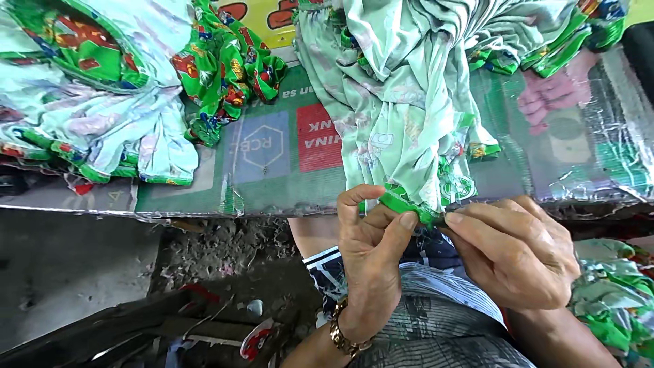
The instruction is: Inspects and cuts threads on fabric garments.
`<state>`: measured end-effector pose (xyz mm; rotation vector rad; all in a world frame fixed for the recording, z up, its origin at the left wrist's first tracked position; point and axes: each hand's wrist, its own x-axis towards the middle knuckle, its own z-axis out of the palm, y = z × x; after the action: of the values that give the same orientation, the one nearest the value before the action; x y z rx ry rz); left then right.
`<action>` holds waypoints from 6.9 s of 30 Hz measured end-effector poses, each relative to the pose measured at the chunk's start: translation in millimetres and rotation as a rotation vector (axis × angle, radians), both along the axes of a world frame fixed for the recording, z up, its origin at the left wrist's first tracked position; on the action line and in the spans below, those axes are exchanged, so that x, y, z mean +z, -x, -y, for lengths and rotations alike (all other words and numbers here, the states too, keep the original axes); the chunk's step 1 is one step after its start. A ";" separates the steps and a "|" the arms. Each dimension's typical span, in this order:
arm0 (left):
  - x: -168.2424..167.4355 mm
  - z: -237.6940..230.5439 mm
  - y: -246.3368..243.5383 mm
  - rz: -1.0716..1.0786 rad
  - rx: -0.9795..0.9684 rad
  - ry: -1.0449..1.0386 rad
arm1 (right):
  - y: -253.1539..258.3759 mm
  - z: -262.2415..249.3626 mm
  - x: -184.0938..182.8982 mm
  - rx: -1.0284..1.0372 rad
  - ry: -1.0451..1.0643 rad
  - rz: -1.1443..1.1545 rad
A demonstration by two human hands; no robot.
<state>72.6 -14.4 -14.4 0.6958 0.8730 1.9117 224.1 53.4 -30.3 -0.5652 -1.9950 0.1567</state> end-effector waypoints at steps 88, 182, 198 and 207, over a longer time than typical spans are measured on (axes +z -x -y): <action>11.4 -30.8 14.5 -0.356 -0.504 0.115 | -30.1 -33.5 14.1 0.433 0.672 -0.174; -1.5 -9.9 19.2 -0.568 -0.220 0.044 | -38.7 -6.0 -5.4 0.544 0.743 -0.402; -5.5 6.9 35.6 -1.444 0.098 -0.172 | -18.3 -0.4 -0.4 0.261 0.387 -0.063; -9.8 7.2 35.8 -1.322 0.250 -0.134 | -7.0 15.1 -7.6 0.225 0.185 -0.071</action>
<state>36.8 -21.6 -24.2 2.0970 1.6485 1.5565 231.1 38.3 -37.9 -0.4436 -1.9825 0.4972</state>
